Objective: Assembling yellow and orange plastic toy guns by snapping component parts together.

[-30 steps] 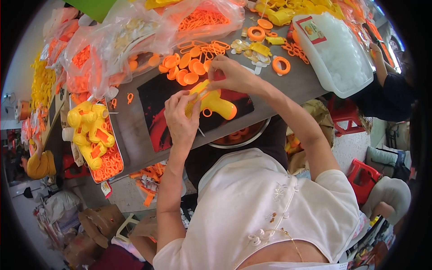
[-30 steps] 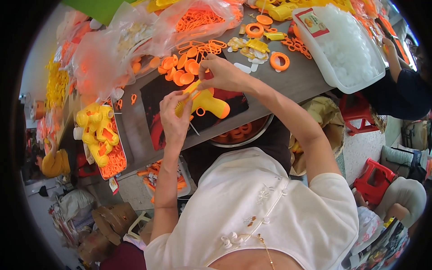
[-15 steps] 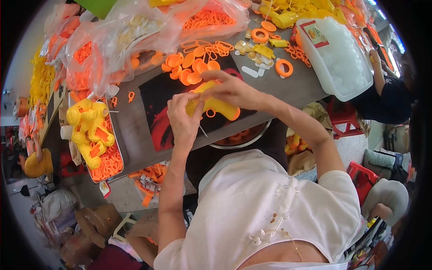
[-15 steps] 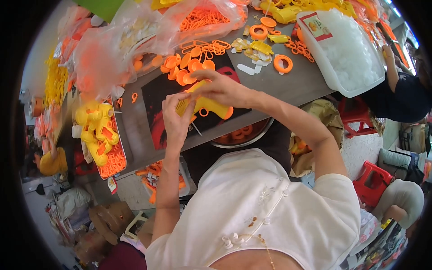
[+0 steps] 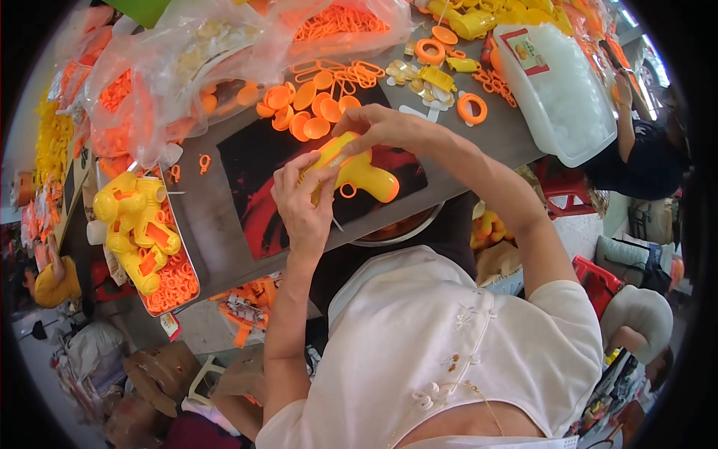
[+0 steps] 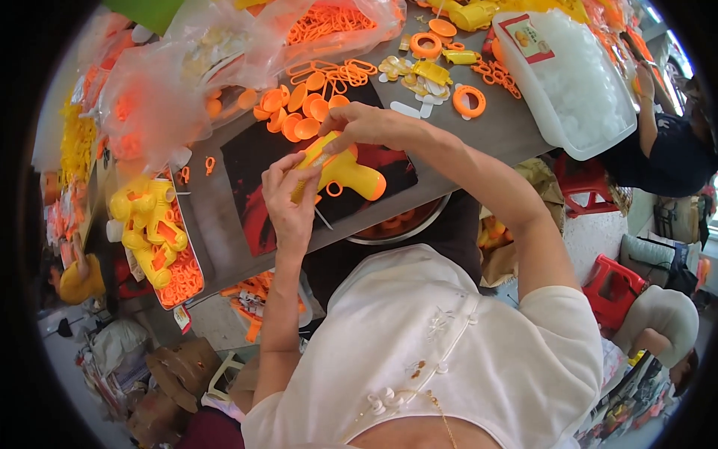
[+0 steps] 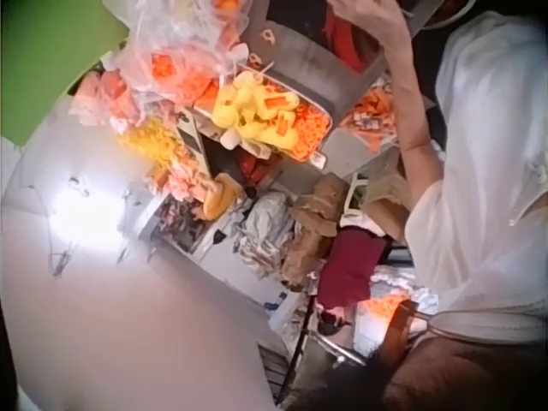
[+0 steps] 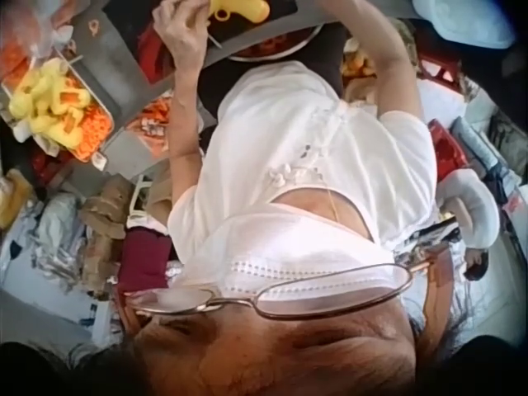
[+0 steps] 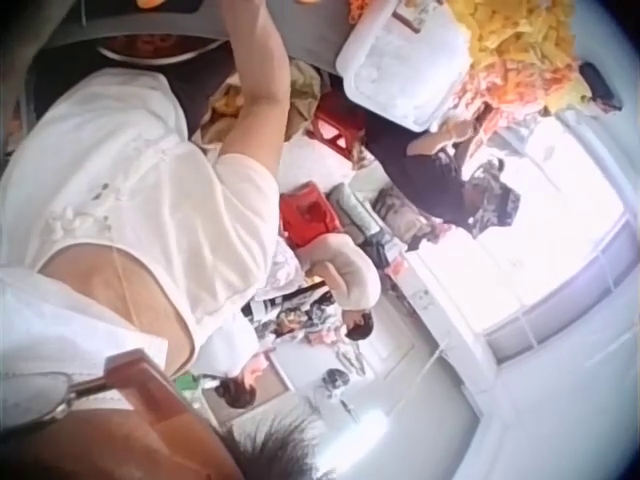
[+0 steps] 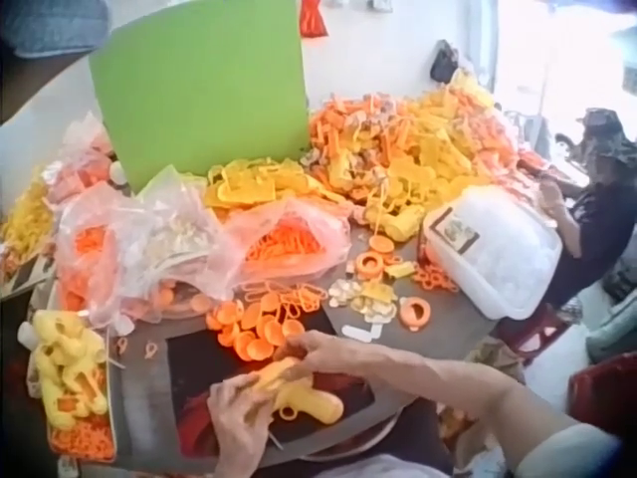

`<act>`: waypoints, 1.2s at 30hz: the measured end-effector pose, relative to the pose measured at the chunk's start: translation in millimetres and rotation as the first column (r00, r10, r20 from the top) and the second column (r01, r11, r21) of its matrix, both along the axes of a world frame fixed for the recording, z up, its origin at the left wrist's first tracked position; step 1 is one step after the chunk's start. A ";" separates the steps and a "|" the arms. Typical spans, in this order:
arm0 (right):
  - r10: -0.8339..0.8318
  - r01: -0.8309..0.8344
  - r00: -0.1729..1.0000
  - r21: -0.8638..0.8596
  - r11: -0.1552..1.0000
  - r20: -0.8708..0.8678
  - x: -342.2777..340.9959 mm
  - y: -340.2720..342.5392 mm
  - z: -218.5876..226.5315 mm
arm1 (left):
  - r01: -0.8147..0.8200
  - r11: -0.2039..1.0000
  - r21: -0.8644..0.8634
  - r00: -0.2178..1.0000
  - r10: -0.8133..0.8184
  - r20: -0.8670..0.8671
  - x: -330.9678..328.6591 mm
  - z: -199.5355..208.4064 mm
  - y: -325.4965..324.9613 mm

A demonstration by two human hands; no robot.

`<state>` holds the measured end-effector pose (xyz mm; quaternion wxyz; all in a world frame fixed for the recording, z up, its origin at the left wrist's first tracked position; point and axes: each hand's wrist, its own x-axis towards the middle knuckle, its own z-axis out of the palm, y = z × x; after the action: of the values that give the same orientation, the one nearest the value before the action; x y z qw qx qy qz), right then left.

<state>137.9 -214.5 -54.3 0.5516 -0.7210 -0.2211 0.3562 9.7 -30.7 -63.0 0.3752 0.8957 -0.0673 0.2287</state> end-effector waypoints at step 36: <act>-0.699 0.859 0.072 -0.401 -0.320 0.712 -305.3 -378.2 -252.9 | 0.810 0.575 -0.116 0.483 -0.765 -0.425 -19.7 44.0 -128.7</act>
<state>-167.4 -592.6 -307.3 0.2136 -0.8455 0.4715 -0.1313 -10.0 -159.4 -19.0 0.3975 0.8084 -0.3967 -0.1763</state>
